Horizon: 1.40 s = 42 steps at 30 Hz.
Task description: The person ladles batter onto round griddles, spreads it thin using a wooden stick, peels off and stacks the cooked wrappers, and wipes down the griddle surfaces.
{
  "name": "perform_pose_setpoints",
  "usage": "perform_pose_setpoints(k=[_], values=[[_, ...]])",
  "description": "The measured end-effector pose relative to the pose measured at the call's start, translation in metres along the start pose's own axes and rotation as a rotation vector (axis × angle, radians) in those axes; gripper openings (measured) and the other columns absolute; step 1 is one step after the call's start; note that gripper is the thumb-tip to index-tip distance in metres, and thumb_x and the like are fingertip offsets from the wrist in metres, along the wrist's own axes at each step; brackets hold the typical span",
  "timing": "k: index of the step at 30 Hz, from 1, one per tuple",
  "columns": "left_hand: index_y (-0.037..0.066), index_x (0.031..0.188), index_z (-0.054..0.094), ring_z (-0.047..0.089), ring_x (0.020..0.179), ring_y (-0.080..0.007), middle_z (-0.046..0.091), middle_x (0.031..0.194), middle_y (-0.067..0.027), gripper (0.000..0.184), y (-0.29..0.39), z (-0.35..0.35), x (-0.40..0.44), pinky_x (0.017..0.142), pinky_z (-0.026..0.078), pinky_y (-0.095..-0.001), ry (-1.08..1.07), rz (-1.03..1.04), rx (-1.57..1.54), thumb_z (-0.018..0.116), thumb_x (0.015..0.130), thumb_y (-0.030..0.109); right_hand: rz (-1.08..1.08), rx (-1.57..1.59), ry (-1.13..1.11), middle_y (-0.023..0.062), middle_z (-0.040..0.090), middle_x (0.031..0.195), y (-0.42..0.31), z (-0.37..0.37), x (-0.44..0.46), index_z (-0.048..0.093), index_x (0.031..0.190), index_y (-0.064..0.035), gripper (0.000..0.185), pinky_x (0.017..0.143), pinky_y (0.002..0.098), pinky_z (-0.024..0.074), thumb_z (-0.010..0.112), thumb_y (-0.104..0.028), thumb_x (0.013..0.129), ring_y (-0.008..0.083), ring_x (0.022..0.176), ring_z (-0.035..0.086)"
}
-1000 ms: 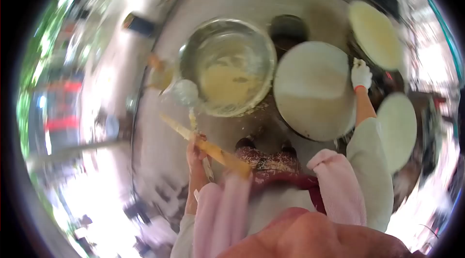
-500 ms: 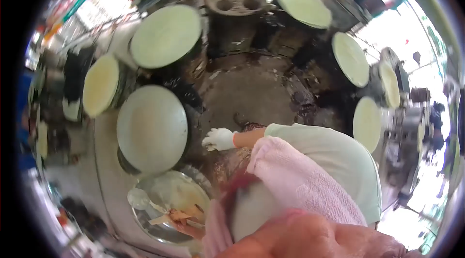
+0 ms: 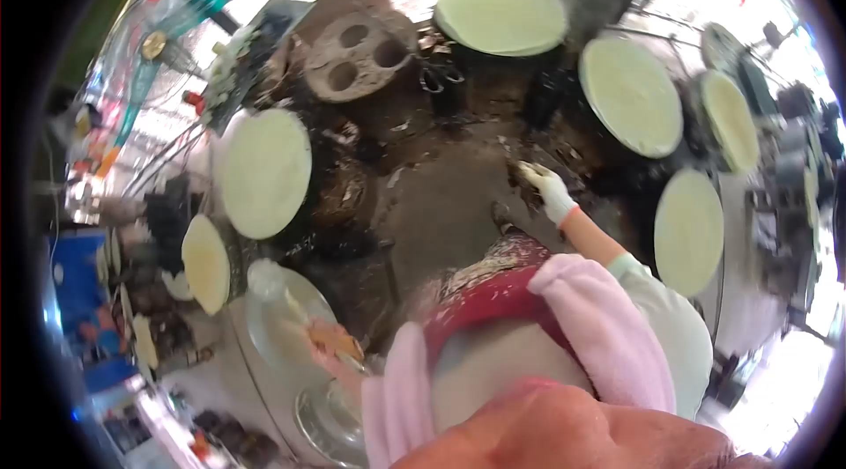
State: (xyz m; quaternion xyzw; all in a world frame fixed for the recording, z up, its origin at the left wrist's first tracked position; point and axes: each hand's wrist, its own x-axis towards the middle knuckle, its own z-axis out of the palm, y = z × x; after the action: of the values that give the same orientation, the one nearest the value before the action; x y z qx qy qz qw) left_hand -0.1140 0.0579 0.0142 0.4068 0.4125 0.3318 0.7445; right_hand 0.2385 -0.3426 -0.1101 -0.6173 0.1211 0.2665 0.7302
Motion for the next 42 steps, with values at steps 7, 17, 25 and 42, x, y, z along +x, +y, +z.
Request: perform_pose_setpoints(k=[7, 17, 25, 42], values=[[0.004, 0.116, 0.054, 0.052, 0.075, -0.0161, 0.058, 0.098, -0.0094, 0.034, -0.008, 0.107, 0.008, 0.063, 0.048, -0.0273, 0.035, 0.017, -0.011, 0.056, 0.097, 0.032, 0.117, 0.116, -0.26, 0.0073, 0.062, 0.127, -0.101, 0.012, 0.063, 0.057, 0.13, 0.0025, 0.04, 0.105, 0.0296, 0.0388, 0.06, -0.015, 0.094, 0.0145, 0.118, 0.055], [0.004, 0.111, 0.054, 0.049, 0.067, -0.0138, 0.058, 0.091, -0.007, 0.031, 0.002, 0.17, 0.093, 0.058, 0.046, -0.0259, -0.126, -0.037, 0.047, 0.055, 0.098, 0.033, -0.182, 0.533, -0.462, 0.0146, 0.064, 0.114, -0.207, -0.014, 0.14, 0.058, 0.12, 0.0069, 0.034, 0.092, 0.0347, 0.0504, 0.051, -0.01, 0.092, 0.0216, 0.101, 0.063], [0.005, 0.107, 0.054, 0.046, 0.06, -0.012, 0.057, 0.085, -0.0051, 0.03, -0.008, 0.285, 0.156, 0.054, 0.045, -0.0248, -0.317, -0.068, 0.05, 0.055, 0.098, 0.034, -0.35, 0.865, -0.254, 0.0202, 0.063, 0.111, -0.273, -0.06, 0.14, 0.056, 0.123, 0.0023, 0.06, 0.076, 0.0424, 0.0543, 0.054, -0.05, 0.094, 0.033, 0.092, 0.063], [0.006, 0.098, 0.055, 0.042, 0.045, -0.0081, 0.056, 0.072, -0.0011, 0.029, -0.041, 0.478, 0.116, 0.046, 0.042, -0.0224, -0.232, -0.078, -0.022, 0.055, 0.098, 0.036, -0.816, -0.539, 0.874, 0.017, 0.058, 0.135, -0.525, -0.283, 0.445, 0.038, 0.147, -0.0043, 0.094, 0.102, 0.0314, 0.0412, 0.082, -0.029, 0.067, 0.0274, 0.12, 0.058]])
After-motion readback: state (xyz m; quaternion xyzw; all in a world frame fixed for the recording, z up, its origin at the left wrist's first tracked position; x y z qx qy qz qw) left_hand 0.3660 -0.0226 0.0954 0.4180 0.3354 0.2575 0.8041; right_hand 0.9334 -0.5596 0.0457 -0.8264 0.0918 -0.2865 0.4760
